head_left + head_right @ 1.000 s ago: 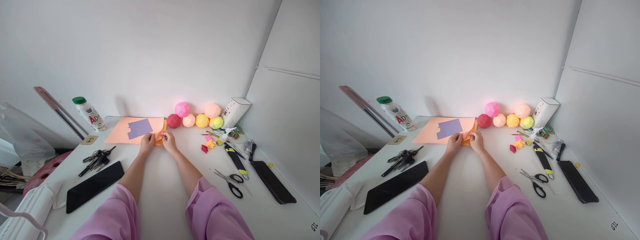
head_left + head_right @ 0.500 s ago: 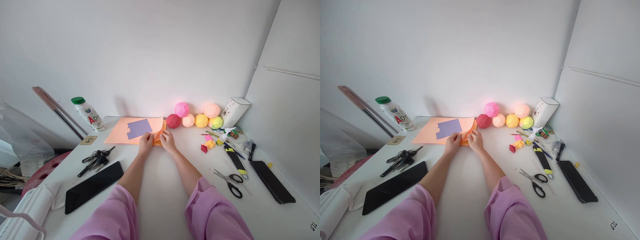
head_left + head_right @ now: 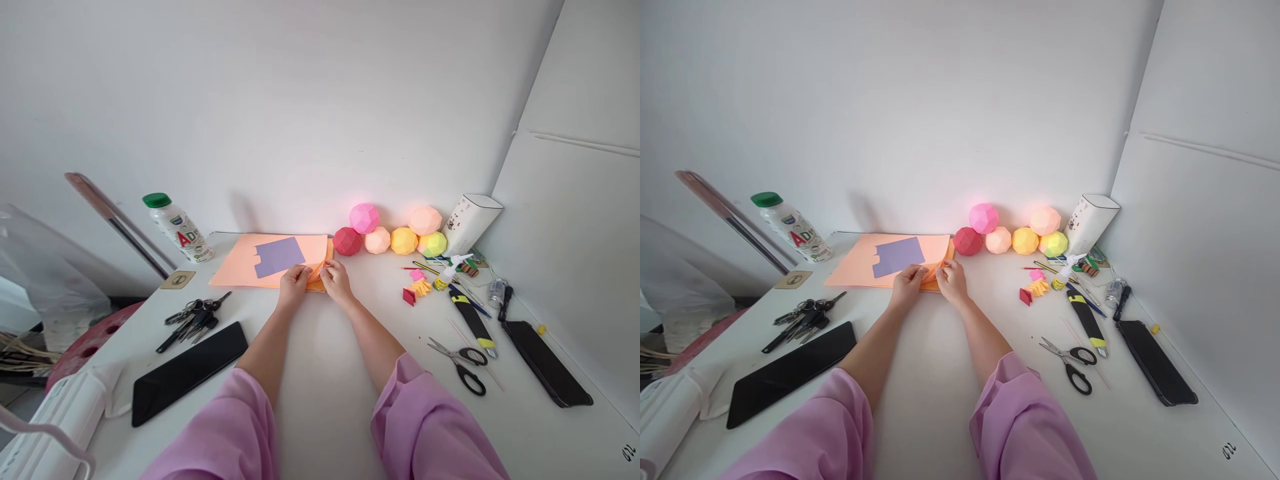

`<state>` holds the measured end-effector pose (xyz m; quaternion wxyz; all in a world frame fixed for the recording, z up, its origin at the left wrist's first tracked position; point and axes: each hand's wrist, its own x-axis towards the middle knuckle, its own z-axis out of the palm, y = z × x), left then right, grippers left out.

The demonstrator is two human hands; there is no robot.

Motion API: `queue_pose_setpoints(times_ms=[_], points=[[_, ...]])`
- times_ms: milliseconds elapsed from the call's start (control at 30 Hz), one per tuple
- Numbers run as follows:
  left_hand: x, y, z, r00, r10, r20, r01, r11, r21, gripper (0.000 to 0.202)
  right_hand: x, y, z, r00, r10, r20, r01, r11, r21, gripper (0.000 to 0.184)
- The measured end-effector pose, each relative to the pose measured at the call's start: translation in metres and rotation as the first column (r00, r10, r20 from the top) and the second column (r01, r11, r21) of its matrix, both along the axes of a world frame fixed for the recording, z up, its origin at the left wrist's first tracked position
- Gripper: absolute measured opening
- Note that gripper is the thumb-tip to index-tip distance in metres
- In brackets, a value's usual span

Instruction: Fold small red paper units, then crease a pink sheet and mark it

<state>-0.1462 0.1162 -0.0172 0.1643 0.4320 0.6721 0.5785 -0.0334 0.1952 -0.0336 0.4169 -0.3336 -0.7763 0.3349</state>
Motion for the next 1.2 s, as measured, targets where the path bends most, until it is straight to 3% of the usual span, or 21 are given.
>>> queue_pose_setpoints(times_ms=[467, 933, 1200], points=[[0.0005, 0.0, -0.0031, 0.993, -0.118, -0.005, 0.118, 0.993, 0.004, 0.022, 0.0019, 0.0002, 0.0049, 1.0, 0.008, -0.019, -0.009, 0.999, -0.042, 0.03], [-0.0015, 0.0031, -0.0059, 0.999, 0.029, 0.02, -0.029, 0.999, -0.026, 0.017, 0.002, -0.0016, 0.0067, 1.0, -0.001, -0.026, -0.001, 0.995, -0.097, 0.035], [-0.0023, -0.0004, -0.0035, 0.991, 0.109, 0.076, -0.107, 0.994, -0.027, 0.021, 0.0009, 0.0045, 0.0013, 1.0, 0.014, -0.008, -0.014, 0.995, -0.102, 0.018]])
